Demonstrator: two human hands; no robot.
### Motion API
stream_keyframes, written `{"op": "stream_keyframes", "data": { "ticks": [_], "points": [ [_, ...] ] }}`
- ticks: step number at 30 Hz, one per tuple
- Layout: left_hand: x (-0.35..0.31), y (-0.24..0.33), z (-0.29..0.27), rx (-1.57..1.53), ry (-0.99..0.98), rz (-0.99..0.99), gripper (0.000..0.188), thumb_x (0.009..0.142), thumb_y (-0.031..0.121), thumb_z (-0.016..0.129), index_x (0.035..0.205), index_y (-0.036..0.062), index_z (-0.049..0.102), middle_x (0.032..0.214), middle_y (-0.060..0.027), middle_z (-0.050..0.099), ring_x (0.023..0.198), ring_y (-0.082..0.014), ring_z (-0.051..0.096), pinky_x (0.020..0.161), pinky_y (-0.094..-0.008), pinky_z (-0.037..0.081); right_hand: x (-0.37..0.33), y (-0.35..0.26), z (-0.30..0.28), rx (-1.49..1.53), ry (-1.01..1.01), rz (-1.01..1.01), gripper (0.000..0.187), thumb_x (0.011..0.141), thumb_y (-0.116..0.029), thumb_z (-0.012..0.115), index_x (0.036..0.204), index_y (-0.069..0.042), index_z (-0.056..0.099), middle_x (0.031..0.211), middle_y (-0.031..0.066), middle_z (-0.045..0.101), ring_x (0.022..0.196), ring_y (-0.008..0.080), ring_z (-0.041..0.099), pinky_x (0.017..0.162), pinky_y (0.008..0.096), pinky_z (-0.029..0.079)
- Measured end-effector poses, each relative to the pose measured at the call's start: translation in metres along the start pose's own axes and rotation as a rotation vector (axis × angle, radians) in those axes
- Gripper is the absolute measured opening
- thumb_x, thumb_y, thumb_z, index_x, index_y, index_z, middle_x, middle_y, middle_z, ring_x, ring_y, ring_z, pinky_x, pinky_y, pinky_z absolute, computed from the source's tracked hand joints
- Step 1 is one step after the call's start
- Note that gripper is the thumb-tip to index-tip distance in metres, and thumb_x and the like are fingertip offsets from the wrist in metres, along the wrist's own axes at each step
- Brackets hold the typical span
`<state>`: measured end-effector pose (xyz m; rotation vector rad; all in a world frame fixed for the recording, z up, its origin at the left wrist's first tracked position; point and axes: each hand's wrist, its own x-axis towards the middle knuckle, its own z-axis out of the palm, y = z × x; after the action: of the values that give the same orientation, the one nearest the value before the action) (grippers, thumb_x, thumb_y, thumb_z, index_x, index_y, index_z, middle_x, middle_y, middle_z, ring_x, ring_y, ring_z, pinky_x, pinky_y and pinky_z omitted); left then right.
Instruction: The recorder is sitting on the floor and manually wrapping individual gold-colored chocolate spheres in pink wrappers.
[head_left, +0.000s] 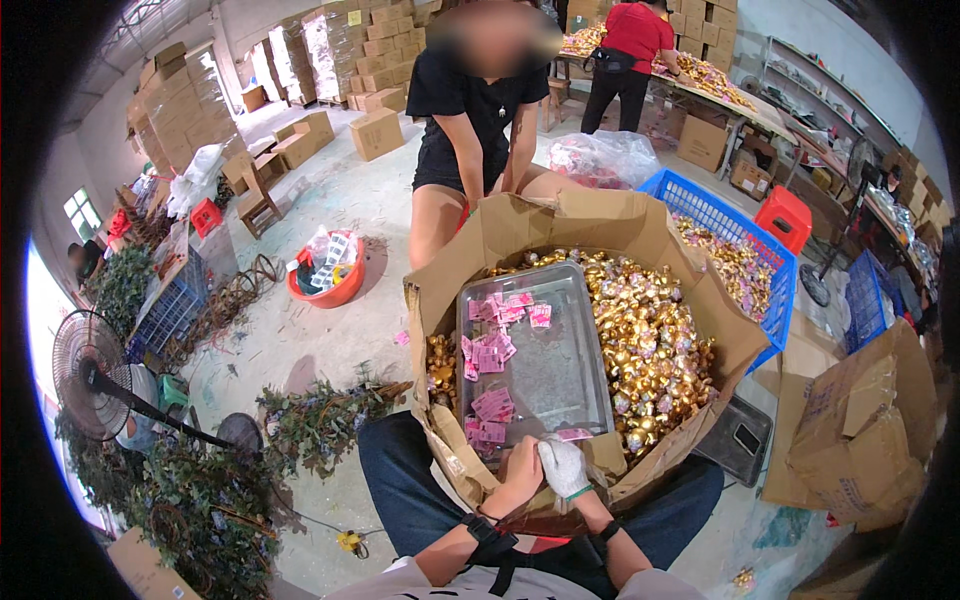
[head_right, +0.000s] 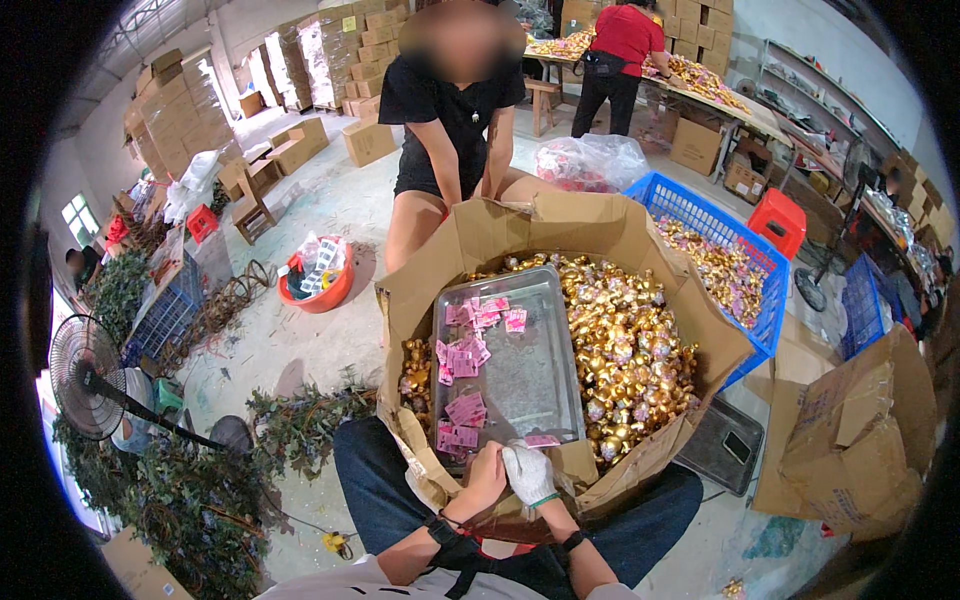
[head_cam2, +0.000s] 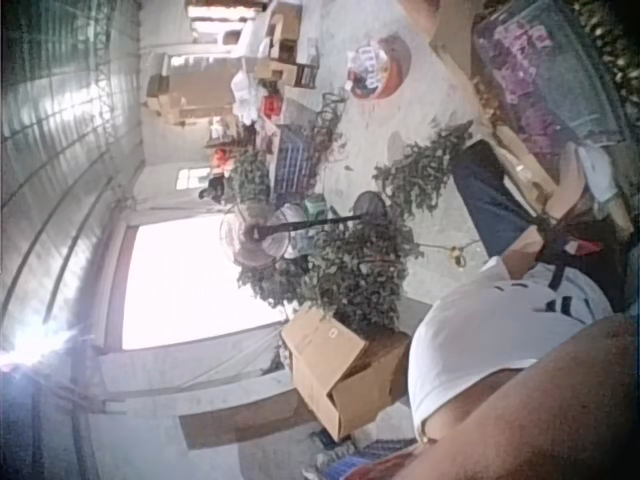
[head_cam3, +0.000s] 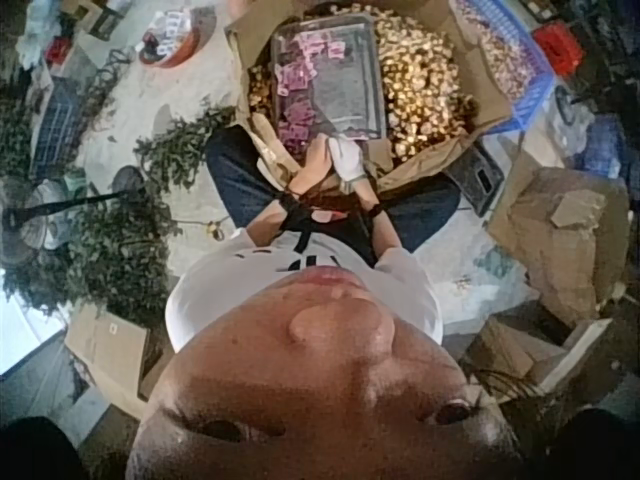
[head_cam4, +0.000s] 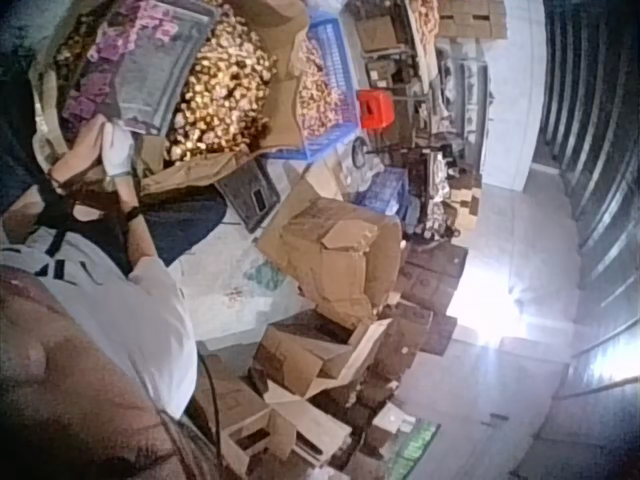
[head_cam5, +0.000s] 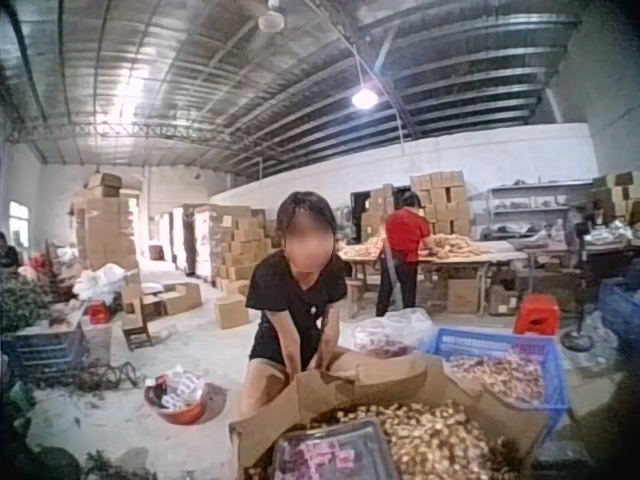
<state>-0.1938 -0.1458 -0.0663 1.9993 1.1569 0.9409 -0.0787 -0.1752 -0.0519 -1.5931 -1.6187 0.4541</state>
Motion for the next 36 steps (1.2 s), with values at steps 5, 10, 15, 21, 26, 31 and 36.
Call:
{"op": "stream_keyframes", "data": {
  "ticks": [5,10,15,21,26,31,36],
  "points": [
    [-0.004,0.004,-0.004,0.081,-0.001,0.013,0.013,0.084,0.001,0.048,0.097,0.0026,0.046,0.08,-0.0225,0.056,0.079,-0.0433,0.055,0.066,-0.0495,0.04,-0.004,0.003,0.005,-0.035,0.027,-0.027,0.028,0.094,-0.022,0.043,0.092,-0.001,0.06,0.086,0.0197,0.061,0.079,0.0379,0.059,0.068,0.0434,0.047],
    [-0.002,0.0,-0.005,0.025,-0.008,0.021,0.015,0.082,-0.002,0.047,0.096,0.003,0.047,0.079,-0.0229,0.056,0.078,-0.0443,0.055,0.065,-0.05,0.04,-0.006,0.003,0.005,-0.047,0.031,-0.018,0.029,0.093,-0.023,0.043,0.092,0.0,0.06,0.087,0.0202,0.062,0.078,0.0376,0.059,0.068,0.0437,0.047],
    [0.005,0.009,-0.013,-0.127,-0.053,-0.035,0.017,0.08,-0.002,0.046,0.095,0.0055,0.049,0.076,-0.0189,0.056,0.072,-0.0407,0.054,0.065,-0.0477,0.04,0.0,0.004,-0.005,0.183,0.029,0.171,0.031,0.095,-0.025,0.043,0.084,-0.001,0.06,0.074,0.013,0.06,0.067,0.0265,0.058,0.062,0.037,0.046],
    [0.008,0.014,-0.016,-0.006,-0.086,0.088,0.031,0.074,-0.01,0.047,0.1,0.0055,0.049,0.072,-0.0101,0.051,0.07,-0.03,0.05,0.064,-0.0394,0.038,0.056,-0.007,-0.105,0.764,0.437,0.426,0.033,0.098,-0.029,0.042,0.092,0.0,0.057,0.085,0.0079,0.063,0.072,0.0156,0.059,0.067,0.0276,0.049],
    [0.0,0.011,-0.015,-0.017,-0.11,0.047,0.027,0.076,-0.005,0.05,0.099,0.0094,0.051,0.071,-0.0067,0.055,0.073,-0.0289,0.052,0.066,-0.0411,0.037,0.101,0.031,-0.178,0.812,0.207,0.651,0.032,0.096,-0.03,0.046,0.1,0.0,0.055,0.088,0.0116,0.063,0.076,0.0211,0.063,0.067,0.0325,0.054],
    [-0.001,0.014,-0.008,0.01,-0.06,0.064,0.014,0.08,0.006,0.052,0.091,0.0125,0.057,0.074,-0.0084,0.058,0.076,-0.0318,0.053,0.068,-0.0438,0.035,0.152,0.154,-0.186,-0.606,0.212,-0.114,0.031,0.094,-0.026,0.042,0.1,0.001,0.057,0.105,0.0165,0.062,0.088,0.0306,0.061,0.078,0.0374,0.049],
    [-0.004,0.024,-0.012,0.05,-0.083,0.099,0.013,0.078,0.009,0.053,0.089,0.0114,0.058,0.08,-0.01,0.06,0.078,-0.0324,0.052,0.07,-0.0451,0.035,0.186,0.202,-0.152,-0.495,0.136,0.466,0.042,0.095,-0.037,0.035,0.118,-0.007,0.053,0.114,0.0214,0.058,0.103,0.039,0.054,0.09,0.0449,0.042]
  ]
}}
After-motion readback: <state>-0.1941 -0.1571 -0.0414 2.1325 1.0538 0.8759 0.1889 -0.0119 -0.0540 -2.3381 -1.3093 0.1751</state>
